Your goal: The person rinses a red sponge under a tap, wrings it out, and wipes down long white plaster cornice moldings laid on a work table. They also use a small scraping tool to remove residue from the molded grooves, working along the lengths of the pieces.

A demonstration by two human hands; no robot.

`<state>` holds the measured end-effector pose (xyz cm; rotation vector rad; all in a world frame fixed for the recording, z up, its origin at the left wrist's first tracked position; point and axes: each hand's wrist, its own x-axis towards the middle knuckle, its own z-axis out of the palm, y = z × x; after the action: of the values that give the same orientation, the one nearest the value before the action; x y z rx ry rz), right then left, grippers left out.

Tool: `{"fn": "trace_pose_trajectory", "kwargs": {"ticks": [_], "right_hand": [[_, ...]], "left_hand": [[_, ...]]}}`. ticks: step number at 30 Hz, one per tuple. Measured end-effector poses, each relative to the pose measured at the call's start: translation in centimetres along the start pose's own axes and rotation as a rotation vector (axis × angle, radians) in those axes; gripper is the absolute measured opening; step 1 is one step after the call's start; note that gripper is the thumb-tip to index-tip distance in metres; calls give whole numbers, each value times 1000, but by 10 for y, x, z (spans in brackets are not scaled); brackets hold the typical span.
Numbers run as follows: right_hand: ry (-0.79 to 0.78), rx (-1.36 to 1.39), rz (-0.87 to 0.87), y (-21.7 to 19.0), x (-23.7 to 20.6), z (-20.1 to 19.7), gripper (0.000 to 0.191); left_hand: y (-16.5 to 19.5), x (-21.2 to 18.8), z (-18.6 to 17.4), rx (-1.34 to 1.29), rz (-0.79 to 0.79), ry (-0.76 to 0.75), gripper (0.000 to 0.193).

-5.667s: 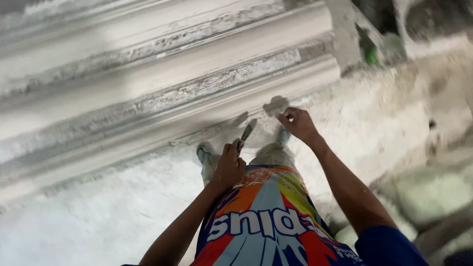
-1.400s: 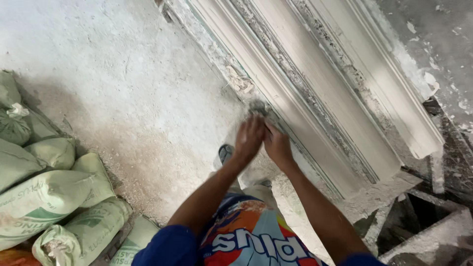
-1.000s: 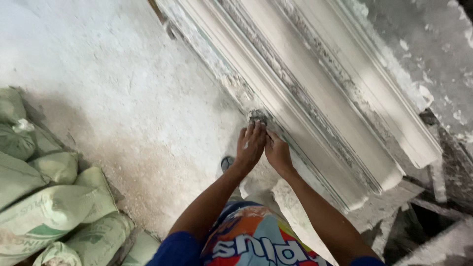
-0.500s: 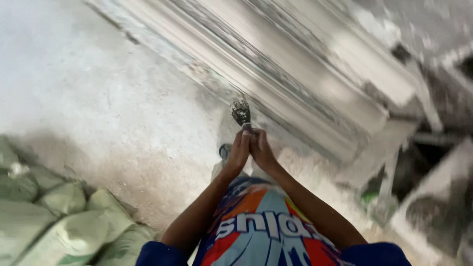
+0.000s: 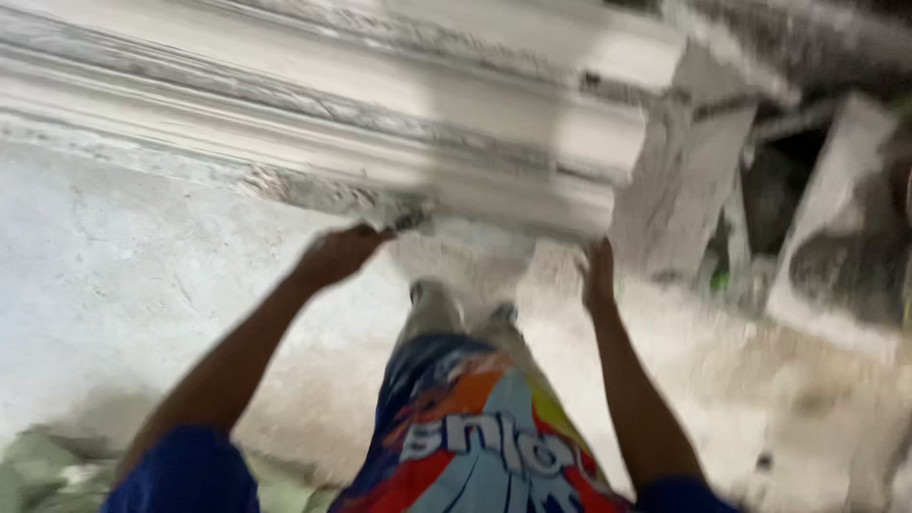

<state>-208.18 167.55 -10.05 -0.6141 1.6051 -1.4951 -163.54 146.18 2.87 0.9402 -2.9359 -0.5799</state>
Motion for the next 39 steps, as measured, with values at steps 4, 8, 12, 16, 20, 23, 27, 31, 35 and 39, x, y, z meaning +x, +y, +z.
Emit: {"fn": "trace_pose_trajectory", "kwargs": {"ticks": [4,8,12,16,20,23,27,31,35,39], "right_hand": [[152,41,178,-4,-9,10,39],[210,92,188,-10,-36,23,49],[383,275,141,-13,-45,52,67],[489,607,155,-5,-82,102,79],[582,755,174,12,-134,136,81],[638,763,202,24,-169,144,78],[689,768,165,46,-202,142,76],[624,560,61,74,-234,140,64],[708,136,235,94,-261,141,41],[318,8,172,94,-251,151,36]], "left_hand": [[-45,16,0,45,105,-172,33],[-66,25,61,86,198,-369,41],[15,65,140,-157,584,121,52],[143,118,169,-394,298,-218,43],[205,140,158,-266,33,-458,42],[207,141,157,-395,-56,-507,41],[215,149,177,-170,261,-212,35],[231,154,188,-62,492,-196,44],[172,119,151,-178,732,-39,61],[35,34,81,-362,324,-422,56]]}}
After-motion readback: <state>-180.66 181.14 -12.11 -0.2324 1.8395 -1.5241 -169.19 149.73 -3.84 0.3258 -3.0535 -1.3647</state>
